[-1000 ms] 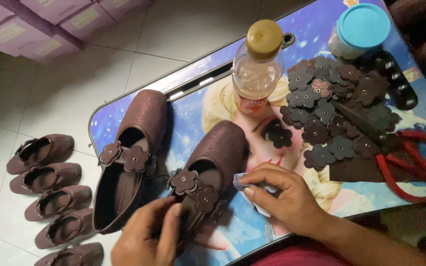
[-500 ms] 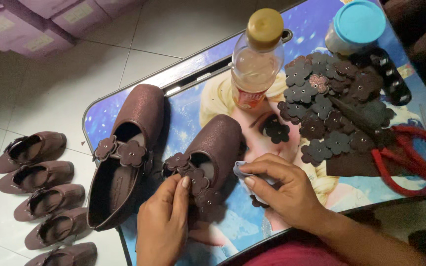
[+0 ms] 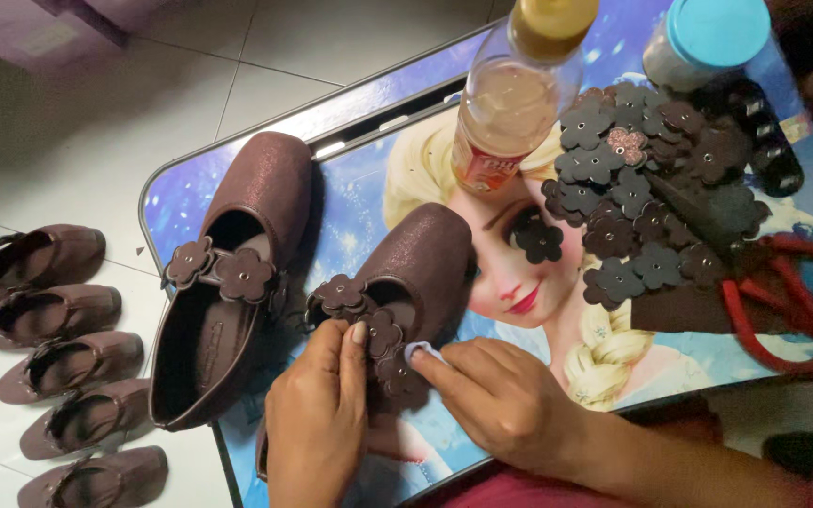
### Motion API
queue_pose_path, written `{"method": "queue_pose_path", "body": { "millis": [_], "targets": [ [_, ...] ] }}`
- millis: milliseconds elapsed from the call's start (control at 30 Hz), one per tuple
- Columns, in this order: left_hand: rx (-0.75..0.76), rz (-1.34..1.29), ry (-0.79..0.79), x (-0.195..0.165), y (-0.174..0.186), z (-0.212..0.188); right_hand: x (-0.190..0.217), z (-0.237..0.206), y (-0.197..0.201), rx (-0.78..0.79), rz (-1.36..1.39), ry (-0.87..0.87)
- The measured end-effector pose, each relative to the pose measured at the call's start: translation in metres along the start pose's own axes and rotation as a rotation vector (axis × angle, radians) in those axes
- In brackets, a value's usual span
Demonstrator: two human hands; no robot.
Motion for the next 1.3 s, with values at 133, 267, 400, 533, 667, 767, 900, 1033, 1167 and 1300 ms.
{"method": "queue_pose_path", "body": {
  "millis": [133,267,400,533,667,767,900,1033,1167,1300],
  "targets": [
    [-0.001,-0.056,-0.017,-0.001,0.001,-0.001,-0.006,-0.01,0.004,0.015,0.133,-0.053],
    [0.037,-0.105,0.029,-0.004,0.0,-0.002,-0.006,-0.007,0.009,-0.051,0.17,-0.079],
    [0.045,-0.107,0.01,-0.007,0.0,-0.003,-0.004,0.004,0.0,-0.006,0.15,-0.054],
    [0.092,-0.091,0.048,-0.003,-0.001,-0.004,-0.007,-0.002,0.001,-0.009,0.1,-0.046],
    [0.06,-0.061,-0.113,-0.009,0.001,-0.005,-0.016,-0.013,0.002,-0.046,0.308,-0.197],
    [0.114,-0.089,-0.141,-0.01,0.001,-0.007,-0.014,-0.01,0.002,-0.072,0.374,-0.196],
    [0.26,-0.122,-0.145,-0.01,-0.002,-0.009,-0.008,-0.003,-0.001,-0.065,0.316,-0.092],
    [0.199,-0.015,-0.264,-0.018,0.0,-0.005,-0.015,-0.008,-0.001,-0.023,0.203,-0.088],
    [0.329,-0.094,-0.01,-0.001,-0.005,-0.006,-0.027,-0.022,0.003,-0.048,0.375,-0.25],
    [0.381,-0.436,-0.038,0.01,-0.005,-0.014,-0.036,-0.03,0.012,-0.046,0.587,-0.36]
  ]
}}
Point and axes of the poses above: each hand's wrist, its own z-axis towards the middle knuckle, its own y-axis out of the back of the hand, x = y × z, the point moved 5 cm from there along z, towards the middle knuckle, and after that the axes turned 13 degrees about x, right-handed, at the moved point
